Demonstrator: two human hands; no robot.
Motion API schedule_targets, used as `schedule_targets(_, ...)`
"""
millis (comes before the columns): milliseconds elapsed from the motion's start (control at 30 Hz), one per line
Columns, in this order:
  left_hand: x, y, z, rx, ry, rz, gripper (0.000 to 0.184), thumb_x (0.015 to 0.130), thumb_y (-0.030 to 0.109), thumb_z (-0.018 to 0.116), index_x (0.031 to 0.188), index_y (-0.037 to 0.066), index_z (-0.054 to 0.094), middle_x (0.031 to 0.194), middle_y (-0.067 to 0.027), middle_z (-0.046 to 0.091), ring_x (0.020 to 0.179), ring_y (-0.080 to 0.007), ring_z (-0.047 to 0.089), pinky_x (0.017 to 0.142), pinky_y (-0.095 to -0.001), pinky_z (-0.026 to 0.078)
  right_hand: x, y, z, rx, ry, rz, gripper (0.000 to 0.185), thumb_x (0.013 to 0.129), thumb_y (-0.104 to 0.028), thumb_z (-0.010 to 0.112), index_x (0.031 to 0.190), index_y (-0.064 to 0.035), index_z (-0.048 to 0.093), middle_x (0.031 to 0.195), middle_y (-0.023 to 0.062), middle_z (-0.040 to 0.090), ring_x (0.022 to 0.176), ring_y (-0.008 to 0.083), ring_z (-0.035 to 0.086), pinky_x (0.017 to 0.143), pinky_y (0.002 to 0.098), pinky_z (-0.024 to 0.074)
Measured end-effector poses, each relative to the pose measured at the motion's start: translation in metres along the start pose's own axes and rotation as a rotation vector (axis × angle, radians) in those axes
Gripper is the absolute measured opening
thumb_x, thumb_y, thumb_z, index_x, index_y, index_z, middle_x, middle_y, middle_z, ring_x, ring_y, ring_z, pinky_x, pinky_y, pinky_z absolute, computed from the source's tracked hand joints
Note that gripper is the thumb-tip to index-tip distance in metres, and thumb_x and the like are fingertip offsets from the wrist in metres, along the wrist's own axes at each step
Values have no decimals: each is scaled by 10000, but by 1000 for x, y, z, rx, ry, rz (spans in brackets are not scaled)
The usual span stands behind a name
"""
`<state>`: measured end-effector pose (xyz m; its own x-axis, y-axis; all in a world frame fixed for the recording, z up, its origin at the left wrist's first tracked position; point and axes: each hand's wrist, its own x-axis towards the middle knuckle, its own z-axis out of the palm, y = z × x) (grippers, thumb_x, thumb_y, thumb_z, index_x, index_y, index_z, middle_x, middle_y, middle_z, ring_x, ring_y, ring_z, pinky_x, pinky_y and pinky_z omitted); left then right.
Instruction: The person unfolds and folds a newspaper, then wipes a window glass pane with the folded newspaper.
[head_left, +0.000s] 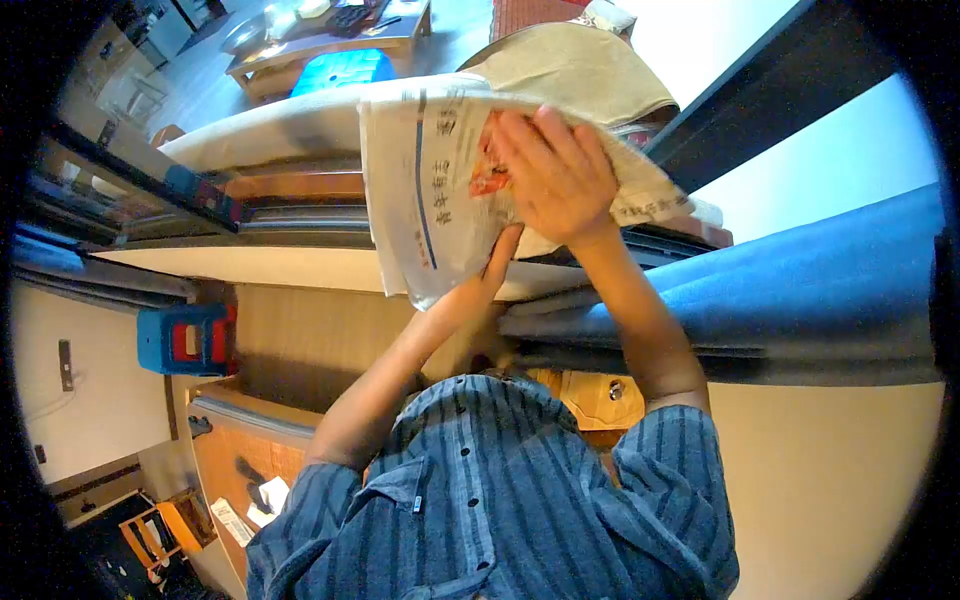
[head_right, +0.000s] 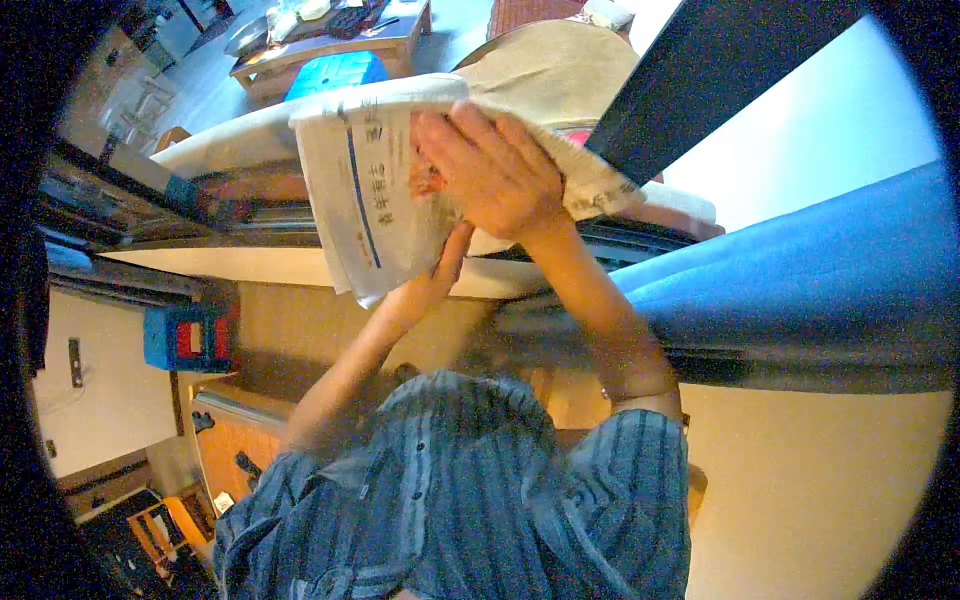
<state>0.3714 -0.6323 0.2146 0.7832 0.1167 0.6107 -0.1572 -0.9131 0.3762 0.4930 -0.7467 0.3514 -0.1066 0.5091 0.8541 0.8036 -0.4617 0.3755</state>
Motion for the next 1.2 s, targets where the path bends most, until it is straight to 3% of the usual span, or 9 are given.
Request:
schedule_targets(167,-47,-16,48,-396,84,-174,300,987,306,674,1163,68,719,1023,-93,744,862,-293,708,771,-381,564,-58,-25,17,8,-63,-48,324,928,-322,692,1204,-164,751,1352,-37,676,1289,177,594,1122,367,415)
schedule_targets(367,-64,-5,24,-173,-148,-141,339,1017,317,627,1207,45,692,1115,-104,735,972,-293,710,817,-387,565,-110,-54,35,89,-93,-58,329,926,-325,693,1201,-154,746,1356,-51,671,1314,162,568,1113,330,411)
schedule_targets(400,-69,-4,29,-136,-117,-131,349,1022,323,618,1219,42,685,1130,-107,731,994,-292,705,825,-383,565,-111,-52,30,62,-194,-120,297,959,-352,650,1192,-197,748,1346,-96,667,1368,150,524,1226,390,249)
schedule_targets(500,-82,-5,35,-246,-304,-293,393,1041,341,581,1282,38,642,1210,-121,699,1076,-318,676,894,-400,549,-119,-62,38,131,-242,-99,305,950,-359,670,1185,-182,748,1333,-88,675,1336,128,554,1228,381,258)
schedule_targets(600,-98,-11,45,-26,-266,-161,425,1045,348,571,1332,36,603,1266,-139,668,1135,-348,646,962,-422,523,-127,-62,44,234,-239,-146,313,958,-340,670,1196,-151,744,1341,-49,676,1317,129,577,1224,380,282)
schedule_targets(767,-151,-42,104,-114,-294,-158,443,1043,343,571,1365,38,569,1307,-159,640,1155,-366,627,983,-434,505,-127,-63,38,427,-338,-141,345,942,-181,622,1267,-103,709,1396,14,645,1367,160,545,1239,388,267)
schedule_targets(967,-140,-13,76,-279,-159,-379,317,1047,340,559,1111,55,681,1007,-135,695,903,-315,653,821,-444,503,-140,-68,33,792,-496,60,445,855,-69,657,1298,-32,662,1442,115,595,1398,245,509,1216,431,337)
schedule_targets(1067,-210,-54,99,-562,-184,-539,342,1051,344,551,909,61,677,775,-90,644,713,-255,609,707,-407,479,-152,-99,8,965,-444,306,392,832,9,636,1221,-34,669,1342,109,645,1347,315,548,1166,480,399)
schedule_targets(1200,-217,-41,-9,-640,-248,-783,404,1077,340,510,799,68,619,649,-51,561,588,-176,534,592,-353,440,-157,-136,-73,765,-285,858,361,869,-39,654,1229,-21,639,1243,167,637,1214,335,596,1061,423,467)
